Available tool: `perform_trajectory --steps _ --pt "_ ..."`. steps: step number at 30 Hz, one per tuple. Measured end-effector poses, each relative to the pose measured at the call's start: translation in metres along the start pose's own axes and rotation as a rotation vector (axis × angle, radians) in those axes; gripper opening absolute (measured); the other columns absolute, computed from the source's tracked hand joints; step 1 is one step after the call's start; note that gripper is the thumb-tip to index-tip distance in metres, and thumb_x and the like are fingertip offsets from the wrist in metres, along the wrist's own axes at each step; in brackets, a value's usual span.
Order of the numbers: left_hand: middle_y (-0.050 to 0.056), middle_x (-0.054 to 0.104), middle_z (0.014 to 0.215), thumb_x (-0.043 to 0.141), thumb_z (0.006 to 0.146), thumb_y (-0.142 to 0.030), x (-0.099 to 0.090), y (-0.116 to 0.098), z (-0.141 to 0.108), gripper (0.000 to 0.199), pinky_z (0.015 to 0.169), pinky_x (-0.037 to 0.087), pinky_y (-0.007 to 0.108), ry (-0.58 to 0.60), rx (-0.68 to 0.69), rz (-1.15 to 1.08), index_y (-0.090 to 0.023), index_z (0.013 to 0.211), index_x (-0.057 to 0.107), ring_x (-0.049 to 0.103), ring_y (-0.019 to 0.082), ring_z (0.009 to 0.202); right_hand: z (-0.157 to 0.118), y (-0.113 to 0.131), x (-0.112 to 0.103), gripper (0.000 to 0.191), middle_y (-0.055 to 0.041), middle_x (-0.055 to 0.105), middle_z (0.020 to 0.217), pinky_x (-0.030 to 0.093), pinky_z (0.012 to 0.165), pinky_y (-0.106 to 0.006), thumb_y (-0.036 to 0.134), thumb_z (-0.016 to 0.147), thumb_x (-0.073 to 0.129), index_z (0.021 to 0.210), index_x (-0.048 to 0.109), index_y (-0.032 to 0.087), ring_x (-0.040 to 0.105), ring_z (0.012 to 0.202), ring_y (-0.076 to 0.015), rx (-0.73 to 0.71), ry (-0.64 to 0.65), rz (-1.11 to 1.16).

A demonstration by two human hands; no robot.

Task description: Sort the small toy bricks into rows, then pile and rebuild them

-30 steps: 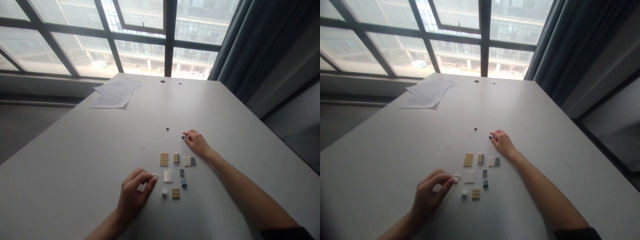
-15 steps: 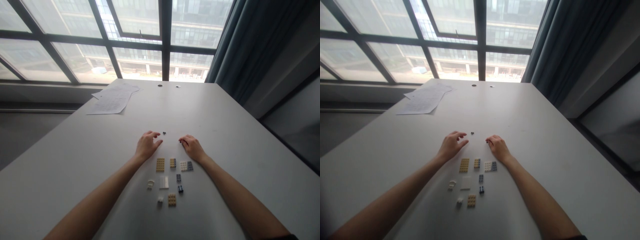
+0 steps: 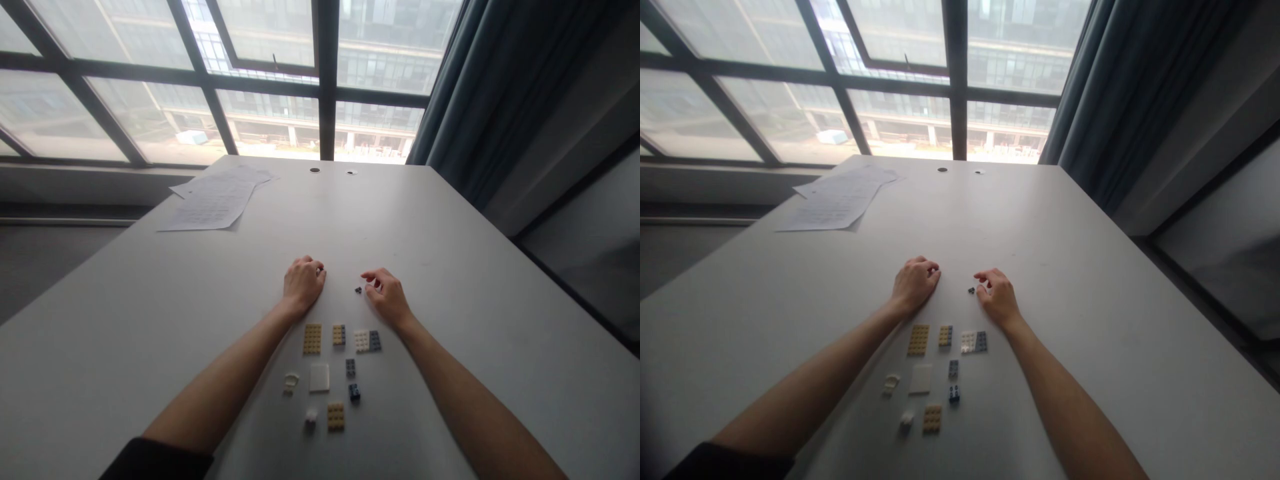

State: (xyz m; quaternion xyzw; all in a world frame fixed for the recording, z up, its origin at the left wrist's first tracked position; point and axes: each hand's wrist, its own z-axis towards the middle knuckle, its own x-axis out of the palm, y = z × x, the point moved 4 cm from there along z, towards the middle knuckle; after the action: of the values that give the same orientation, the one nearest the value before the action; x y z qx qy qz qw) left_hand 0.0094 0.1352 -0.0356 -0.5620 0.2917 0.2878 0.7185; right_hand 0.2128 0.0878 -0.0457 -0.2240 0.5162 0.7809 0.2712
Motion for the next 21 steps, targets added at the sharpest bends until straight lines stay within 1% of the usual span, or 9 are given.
perform_trajectory --steps 2,4,6,8,11,13,15,18,21 --pt "0.009 0.064 0.095 0.061 0.075 -0.026 0.000 0.000 -0.002 0.015 0.097 0.038 0.040 0.012 -0.002 -0.099 -0.019 0.082 0.072 0.055 0.027 0.102 -0.001 0.000 0.000 0.024 -0.0038 0.061 0.084 0.046 0.076 -0.031 0.007 0.072 0.057 0.091 0.068 0.017 0.053 0.074 -0.0166 0.007 0.021 -0.030" --pt "0.008 0.065 0.091 0.062 0.076 -0.031 -0.001 0.000 -0.006 0.019 0.091 0.043 0.038 0.039 -0.009 -0.224 -0.018 0.085 0.072 0.058 0.024 0.093 -0.001 0.002 0.002 0.020 -0.0041 0.061 0.084 0.045 0.079 -0.032 0.011 0.073 0.060 0.090 0.069 0.018 0.054 0.081 -0.0184 -0.028 0.070 -0.075" --pt "0.008 0.066 0.088 0.057 0.080 -0.041 -0.003 0.001 -0.012 0.032 0.080 0.049 0.035 0.071 -0.025 -0.363 -0.016 0.096 0.070 0.061 0.019 0.081 -0.002 0.004 0.005 0.015 -0.0046 0.062 0.085 0.044 0.082 -0.034 0.014 0.076 0.061 0.088 0.070 0.019 0.054 0.086 -0.0195 -0.055 0.103 -0.113" --pt "0.009 0.066 0.092 0.048 0.085 -0.049 -0.007 0.002 -0.020 0.045 0.073 0.051 0.032 0.095 -0.040 -0.489 -0.013 0.109 0.064 0.062 0.017 0.077 -0.003 0.005 0.007 0.013 -0.0049 0.062 0.086 0.044 0.084 -0.034 0.015 0.080 0.059 0.086 0.070 0.019 0.055 0.087 -0.0194 -0.072 0.120 -0.126" --pt "0.012 0.066 0.098 0.042 0.088 -0.052 -0.013 0.002 -0.031 0.052 0.073 0.052 0.031 0.116 -0.043 -0.609 -0.012 0.117 0.058 0.063 0.015 0.078 -0.004 0.006 0.008 0.015 -0.0054 0.063 0.089 0.044 0.086 -0.034 0.012 0.083 0.056 0.086 0.069 0.019 0.055 0.089 -0.0192 -0.118 0.133 -0.107" --pt "0.013 0.066 0.098 0.040 0.089 -0.050 -0.016 0.001 -0.035 0.051 0.073 0.052 0.031 0.138 -0.011 -0.602 -0.011 0.117 0.057 0.063 0.015 0.078 -0.005 0.008 0.008 0.017 -0.0055 0.064 0.091 0.044 0.087 -0.034 0.009 0.082 0.055 0.087 0.068 0.019 0.054 0.091 -0.0190 -0.158 0.146 -0.088" --pt "0.012 0.067 0.095 0.042 0.089 -0.046 -0.016 -0.002 -0.036 0.046 0.071 0.051 0.030 0.158 0.033 -0.541 -0.011 0.115 0.059 0.063 0.015 0.077 -0.006 0.010 0.009 0.020 -0.0053 0.064 0.092 0.044 0.087 -0.033 0.006 0.080 0.054 0.089 0.067 0.018 0.054 0.090 -0.0187 -0.184 0.157 -0.078" --pt "0.008 0.067 0.086 0.053 0.083 -0.037 -0.012 -0.008 -0.035 0.032 0.070 0.049 0.031 0.176 0.092 -0.412 -0.014 0.100 0.066 0.060 0.016 0.072 -0.007 0.012 0.007 0.024 -0.0054 0.064 0.093 0.044 0.087 -0.035 0.008 0.077 0.058 0.097 0.065 0.018 0.053 0.090 -0.0197 -0.163 0.143 -0.108" --pt "0.004 0.066 0.083 0.059 0.077 -0.025 -0.003 -0.017 -0.037 0.016 0.079 0.047 0.033 0.204 0.180 -0.264 -0.019 0.086 0.070 0.058 0.017 0.076 -0.007 0.011 0.007 0.018 -0.0064 0.062 0.095 0.043 0.089 -0.037 0.015 0.078 0.062 0.096 0.066 0.018 0.052 0.094 -0.0209 -0.123 0.130 -0.149"
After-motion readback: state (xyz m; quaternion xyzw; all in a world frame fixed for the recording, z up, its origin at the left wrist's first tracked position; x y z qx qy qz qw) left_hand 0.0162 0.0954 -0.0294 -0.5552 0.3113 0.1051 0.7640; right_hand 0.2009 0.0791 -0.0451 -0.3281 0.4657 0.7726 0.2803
